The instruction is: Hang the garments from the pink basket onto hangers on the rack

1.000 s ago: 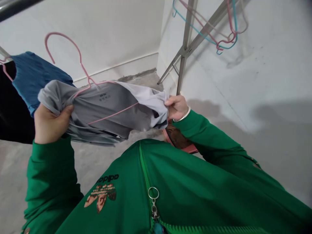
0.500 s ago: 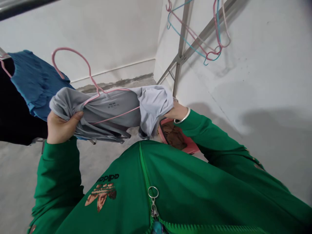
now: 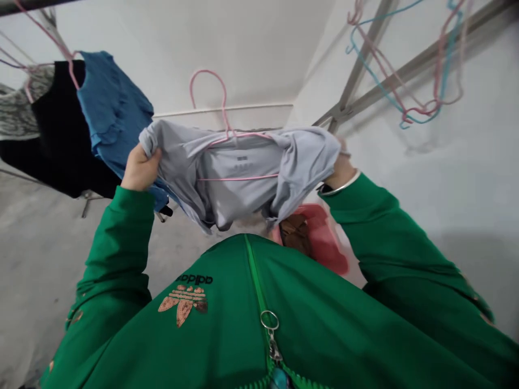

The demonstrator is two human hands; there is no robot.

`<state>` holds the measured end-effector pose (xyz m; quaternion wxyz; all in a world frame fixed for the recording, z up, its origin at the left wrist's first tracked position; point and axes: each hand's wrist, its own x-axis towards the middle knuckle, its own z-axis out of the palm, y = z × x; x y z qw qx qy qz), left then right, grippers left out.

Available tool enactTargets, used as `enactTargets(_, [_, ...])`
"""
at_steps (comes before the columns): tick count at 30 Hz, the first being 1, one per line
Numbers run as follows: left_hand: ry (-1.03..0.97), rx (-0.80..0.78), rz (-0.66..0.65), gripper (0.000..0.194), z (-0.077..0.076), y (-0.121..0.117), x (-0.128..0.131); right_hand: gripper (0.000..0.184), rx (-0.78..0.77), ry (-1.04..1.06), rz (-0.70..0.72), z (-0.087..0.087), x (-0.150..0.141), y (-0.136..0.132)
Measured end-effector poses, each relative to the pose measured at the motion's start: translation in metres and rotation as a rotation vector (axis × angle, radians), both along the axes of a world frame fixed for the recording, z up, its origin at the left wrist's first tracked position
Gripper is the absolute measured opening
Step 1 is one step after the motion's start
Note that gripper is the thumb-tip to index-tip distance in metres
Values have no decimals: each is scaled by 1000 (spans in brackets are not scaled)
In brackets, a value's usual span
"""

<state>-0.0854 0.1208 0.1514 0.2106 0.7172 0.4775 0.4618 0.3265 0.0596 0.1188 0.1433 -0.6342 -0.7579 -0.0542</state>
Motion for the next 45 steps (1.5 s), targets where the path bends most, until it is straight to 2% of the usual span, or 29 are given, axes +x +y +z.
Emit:
enactTargets(3, [-220, -80, 79, 63, -5, 16, -17, 35, 52, -96, -64, 23, 1, 0])
enactTargets(6, [-268, -181, 65, 65, -3, 20, -27, 31, 147, -131, 13, 42, -7, -4])
enactTargets(9, [-302, -287, 59, 66, 5, 13, -26, 21, 205, -75, 95, 48, -13, -6])
enactTargets(11, [-313, -350, 29, 62, 9, -2, -16, 17, 220, -20, 133, 46, -14, -5])
enactTargets(14, [-293, -428, -136, 58, 12, -35, 11, 26, 273, 113, 170, 32, -13, -4])
enactTargets(17, [-213, -479, -407, 63, 10, -64, 43, 30, 310, 285, 198, 15, -10, -7])
enactTargets(19, [-67, -503, -589, 62, 10, -69, 52, 30, 286, 366, 168, 5, -6, -11])
enactTargets(20, [26, -505, -636, 57, 10, -67, 50, 29, 270, 396, 137, 1, -3, -13])
enactTargets(21, [118, -492, -632, 50, 10, -63, 45, 29, 259, 423, 102, -2, 0, -16])
enactTargets(22, [204, -451, -568, 43, 10, -57, 37, 28, 250, 446, 62, -3, 4, -19])
enactTargets(25, [399, -202, -201, 34, 6, -37, 6, 26, 236, 490, -47, -5, 13, -27])
enactTargets(27, [464, -56, -42, 37, 0, -25, -6, 26, 245, 511, -86, -4, 17, -31])
enactTargets(29, [484, 3, -33, 47, -5, -15, -6, 28, 271, 535, -94, -4, 19, -33])
enactTargets(32, [431, -13, -152, 48, -9, -9, 7, 29, 304, 551, -85, -4, 21, -36])
enactTargets(36, [279, -113, -239, 50, -1, -13, 29, 27, 301, 547, -12, -9, 28, -38])
enactTargets(40, [294, -198, -226, 37, 8, -20, 44, 26, 305, 545, 13, -16, 32, -41])
enactTargets(42, [158, -253, -177, 30, 8, -19, 45, 25, 329, 567, -18, -19, 32, -42])
enactTargets(45, [-151, -332, -67, 23, 4, -10, 35, 25, 343, 585, -92, -24, 36, -44])
